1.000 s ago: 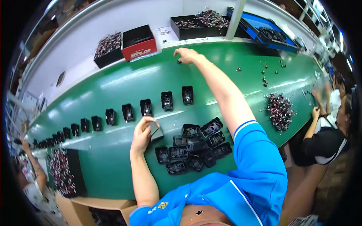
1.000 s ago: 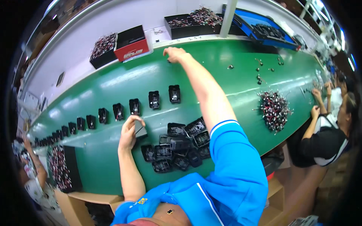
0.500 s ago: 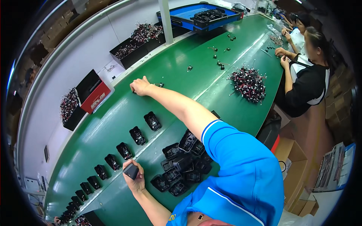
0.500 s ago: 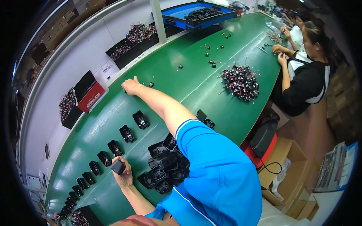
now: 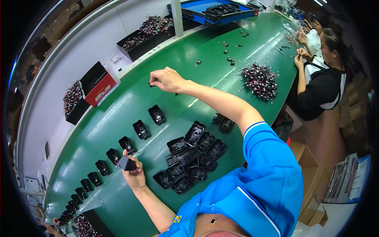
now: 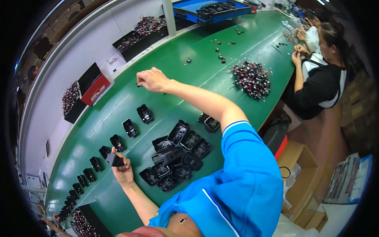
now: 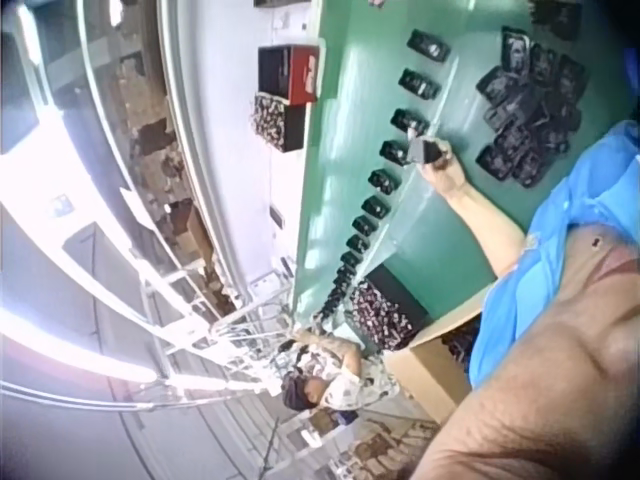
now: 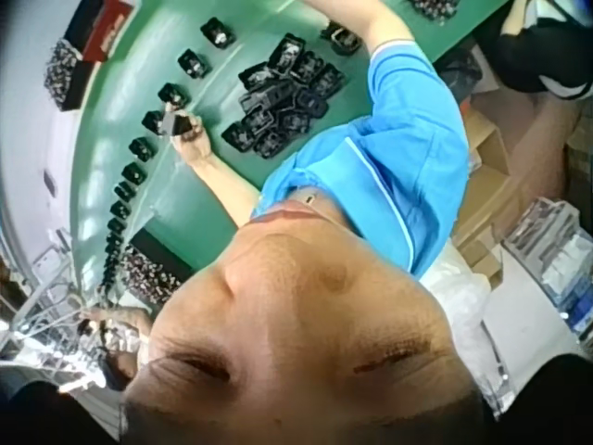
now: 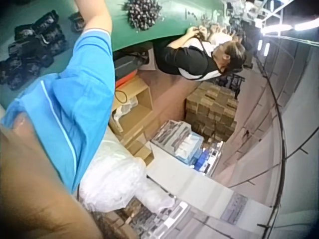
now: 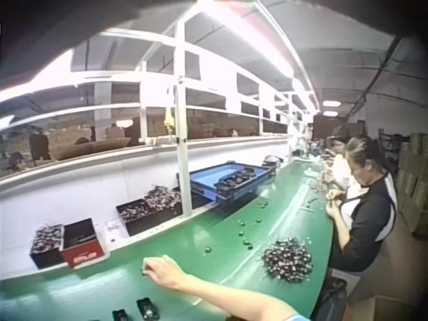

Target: Assembling small electronic housing components by hand at a manual station on a production line.

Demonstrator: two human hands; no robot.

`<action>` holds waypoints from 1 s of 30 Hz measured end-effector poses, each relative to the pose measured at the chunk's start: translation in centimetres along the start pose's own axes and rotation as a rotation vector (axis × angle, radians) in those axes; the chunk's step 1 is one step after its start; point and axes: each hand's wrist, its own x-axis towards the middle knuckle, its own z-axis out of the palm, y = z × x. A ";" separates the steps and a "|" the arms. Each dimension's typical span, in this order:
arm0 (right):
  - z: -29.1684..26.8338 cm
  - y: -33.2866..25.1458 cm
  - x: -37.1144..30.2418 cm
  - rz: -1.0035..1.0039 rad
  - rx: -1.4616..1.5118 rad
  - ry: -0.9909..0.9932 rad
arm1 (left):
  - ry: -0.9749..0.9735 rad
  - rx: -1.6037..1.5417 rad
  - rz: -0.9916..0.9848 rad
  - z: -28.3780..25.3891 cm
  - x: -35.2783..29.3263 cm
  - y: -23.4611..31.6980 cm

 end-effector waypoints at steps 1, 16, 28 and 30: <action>-1.5 0.3 -1.3 0.015 -0.008 0.004 | 0.002 0.009 -0.009 -0.2 0.3 -0.1; -5.8 15.9 -11.4 0.768 -0.127 0.321 | 0.030 0.104 -0.006 0.1 0.5 -0.4; -4.0 15.7 -11.6 0.428 -0.047 0.467 | -0.069 0.169 0.017 1.0 0.7 -0.3; -4.5 16.0 -12.0 0.410 0.015 0.506 | -0.010 0.154 0.040 2.2 0.4 -0.7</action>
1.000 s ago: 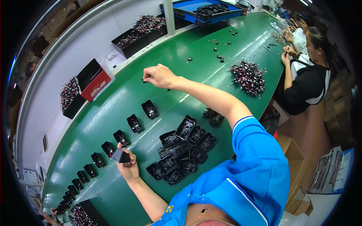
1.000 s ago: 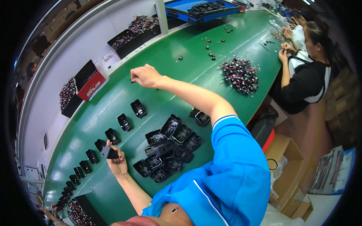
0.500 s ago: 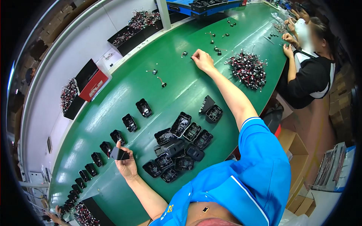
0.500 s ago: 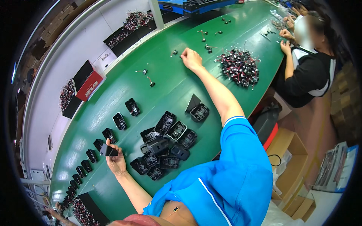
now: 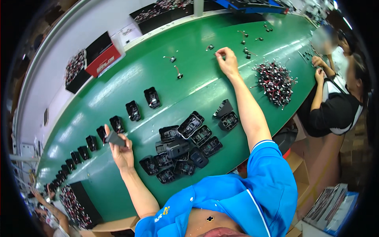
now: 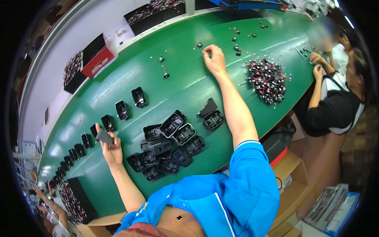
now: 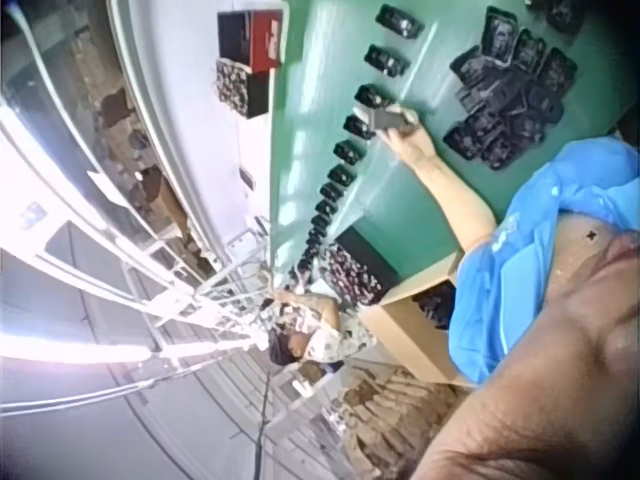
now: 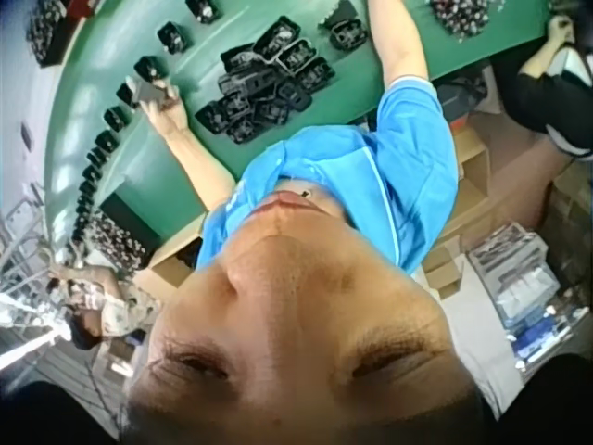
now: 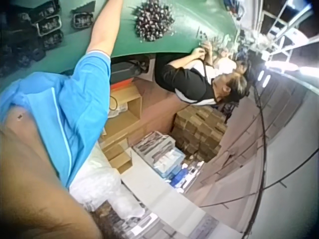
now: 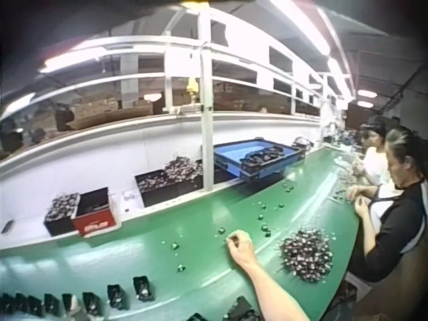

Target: Assembling small electronic housing components by hand at a manual station on a production line.

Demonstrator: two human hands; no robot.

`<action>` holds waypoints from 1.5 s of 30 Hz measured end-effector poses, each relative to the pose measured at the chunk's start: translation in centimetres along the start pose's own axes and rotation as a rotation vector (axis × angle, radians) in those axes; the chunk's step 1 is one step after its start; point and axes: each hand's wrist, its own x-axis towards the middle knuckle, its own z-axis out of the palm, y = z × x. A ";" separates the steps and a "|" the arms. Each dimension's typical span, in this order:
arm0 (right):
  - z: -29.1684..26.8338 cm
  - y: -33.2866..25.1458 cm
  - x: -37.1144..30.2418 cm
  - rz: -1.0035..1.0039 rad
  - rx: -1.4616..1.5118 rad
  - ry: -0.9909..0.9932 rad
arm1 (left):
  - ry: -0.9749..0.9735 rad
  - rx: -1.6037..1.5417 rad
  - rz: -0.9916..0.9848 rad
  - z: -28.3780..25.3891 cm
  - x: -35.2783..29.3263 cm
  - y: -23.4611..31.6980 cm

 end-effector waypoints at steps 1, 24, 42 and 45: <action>-0.2 0.1 0.0 -0.004 0.012 -0.015 | 0.033 -0.009 0.014 0.6 0.3 0.0; -3.0 -7.5 1.4 -0.015 -0.051 -0.722 | 0.028 -0.205 -0.087 -0.7 -0.9 -1.3; -5.9 -31.1 -13.1 -0.659 0.488 -0.658 | -0.092 -0.518 -0.259 10.7 -4.6 0.9; -5.5 -31.5 -14.4 -0.654 0.524 -0.663 | -0.091 -0.513 -0.255 10.8 -5.0 0.5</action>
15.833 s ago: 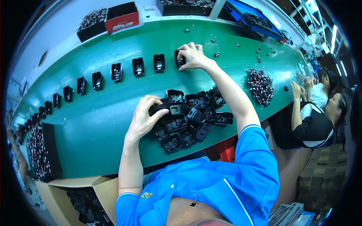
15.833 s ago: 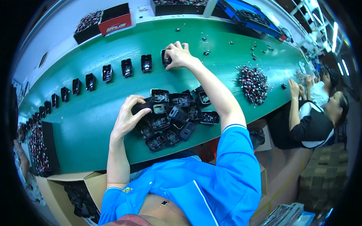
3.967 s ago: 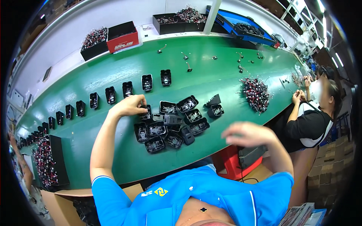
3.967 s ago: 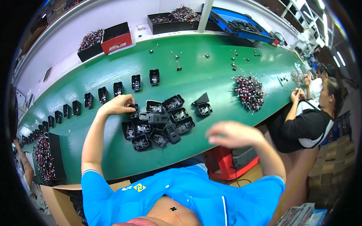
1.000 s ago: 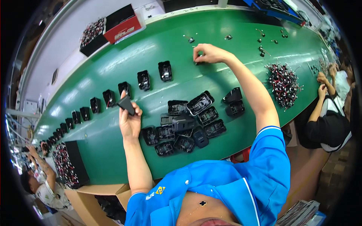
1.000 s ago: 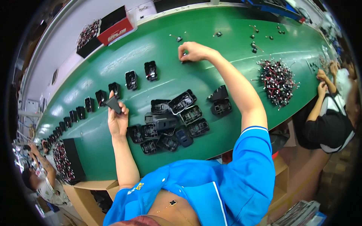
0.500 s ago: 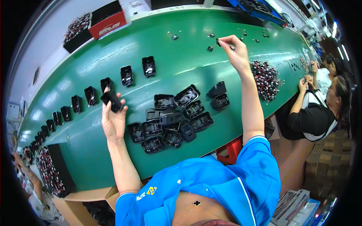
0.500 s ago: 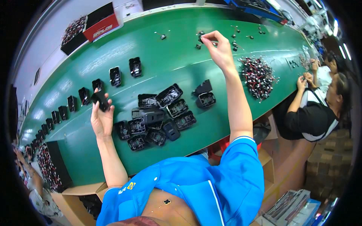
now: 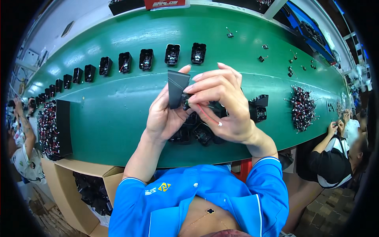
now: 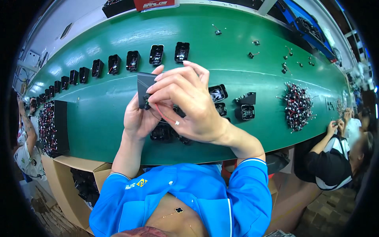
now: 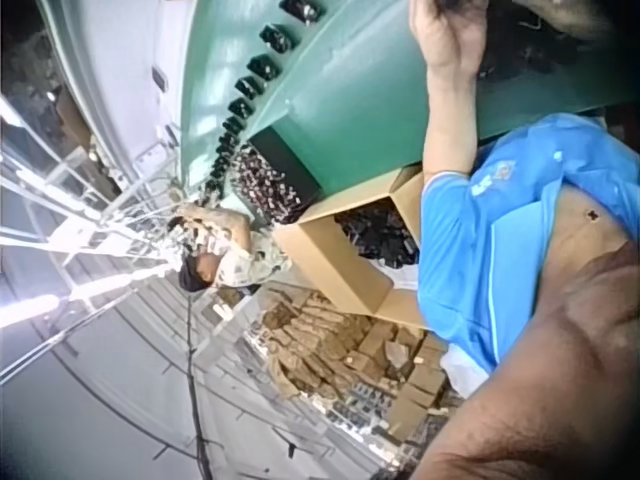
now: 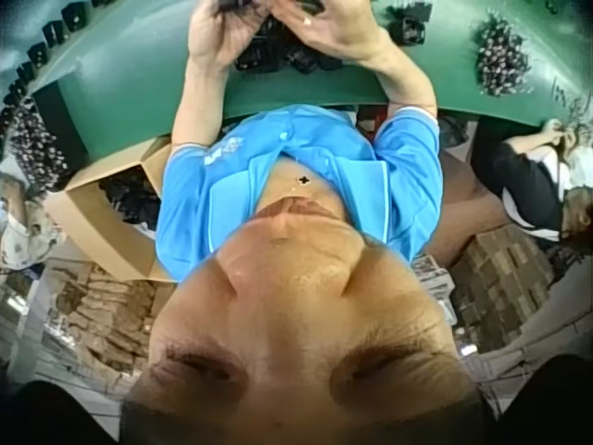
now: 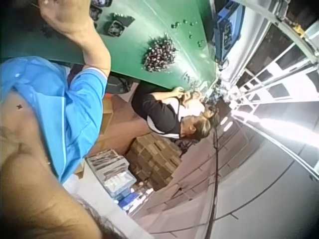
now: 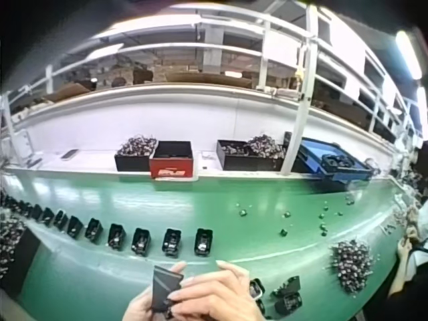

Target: Assembling small electronic housing components by hand at a manual station on a production line.

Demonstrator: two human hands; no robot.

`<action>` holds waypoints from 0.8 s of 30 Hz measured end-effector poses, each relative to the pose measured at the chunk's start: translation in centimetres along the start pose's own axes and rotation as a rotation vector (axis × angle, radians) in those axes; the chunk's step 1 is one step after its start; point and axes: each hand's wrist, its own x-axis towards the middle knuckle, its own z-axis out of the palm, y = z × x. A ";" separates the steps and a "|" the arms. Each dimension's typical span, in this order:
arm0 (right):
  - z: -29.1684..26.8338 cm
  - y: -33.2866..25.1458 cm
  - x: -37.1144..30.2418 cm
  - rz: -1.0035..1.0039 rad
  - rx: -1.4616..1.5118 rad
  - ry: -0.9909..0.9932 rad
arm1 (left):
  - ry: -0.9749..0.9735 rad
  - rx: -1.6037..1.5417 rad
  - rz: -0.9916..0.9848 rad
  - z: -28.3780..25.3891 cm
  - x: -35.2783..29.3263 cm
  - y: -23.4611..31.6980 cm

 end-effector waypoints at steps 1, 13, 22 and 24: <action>0.4 -0.2 -0.2 -0.007 0.004 0.007 | -0.010 0.029 0.021 -0.1 -0.1 -0.2; 1.4 2.0 -1.1 0.043 -0.339 -0.020 | 0.035 0.231 0.100 0.9 -0.1 0.0; 2.0 2.9 -1.7 0.041 -0.332 -0.009 | 0.061 0.483 0.118 -1.1 -0.4 0.4; 2.2 3.2 -1.9 0.033 -0.340 0.004 | 0.079 0.505 0.122 -1.1 -0.5 0.2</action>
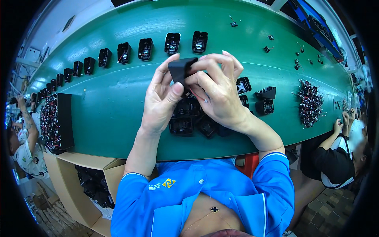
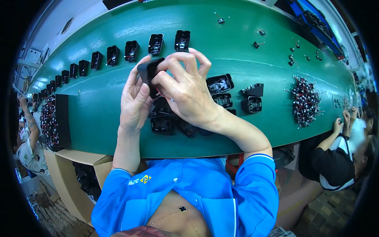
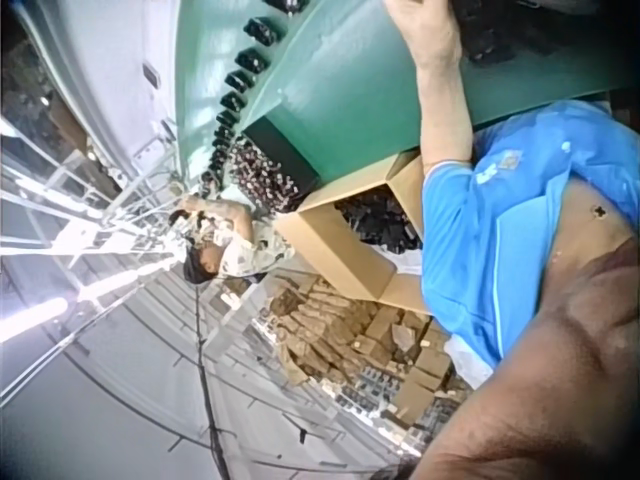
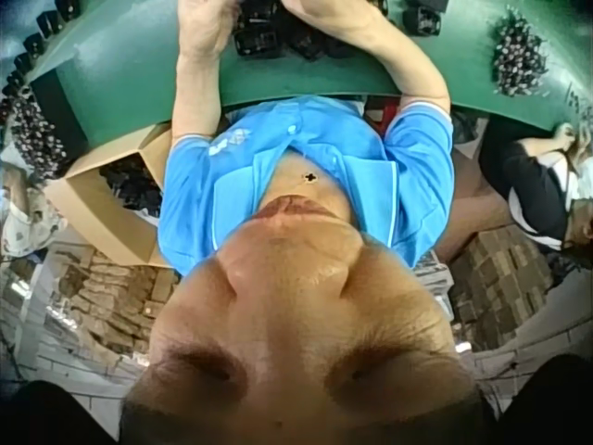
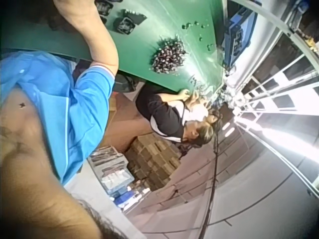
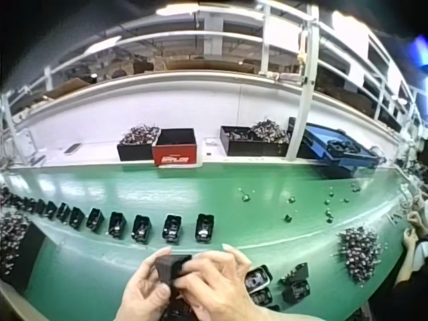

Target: Assembling small electronic housing components by hand at a manual station on a production line.

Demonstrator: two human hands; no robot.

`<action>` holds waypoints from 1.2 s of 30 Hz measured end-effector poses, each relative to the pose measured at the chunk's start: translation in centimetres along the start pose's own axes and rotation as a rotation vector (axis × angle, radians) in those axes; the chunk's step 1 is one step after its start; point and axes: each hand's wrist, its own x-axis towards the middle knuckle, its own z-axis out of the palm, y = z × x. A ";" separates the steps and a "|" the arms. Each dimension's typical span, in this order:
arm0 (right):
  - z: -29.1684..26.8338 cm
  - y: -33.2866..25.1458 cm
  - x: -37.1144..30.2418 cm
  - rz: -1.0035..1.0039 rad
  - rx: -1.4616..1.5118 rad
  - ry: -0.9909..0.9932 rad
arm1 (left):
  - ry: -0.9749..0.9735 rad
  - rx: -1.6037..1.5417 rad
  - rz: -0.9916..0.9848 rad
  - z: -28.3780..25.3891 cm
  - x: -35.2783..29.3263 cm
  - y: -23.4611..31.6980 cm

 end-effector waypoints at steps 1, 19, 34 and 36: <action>0.0 0.2 -0.1 0.002 -0.001 0.021 | 0.017 0.068 0.050 0.2 -0.2 -0.2; -1.2 1.7 0.4 -0.163 0.224 0.054 | -0.033 0.126 0.149 0.0 -1.1 0.3; -0.1 16.1 3.3 0.265 -0.471 -0.637 | -0.139 1.238 -0.114 -5.4 0.1 3.5; 0.0 16.3 3.7 0.281 -0.468 -0.659 | -0.166 1.271 -0.104 -6.0 -0.1 3.3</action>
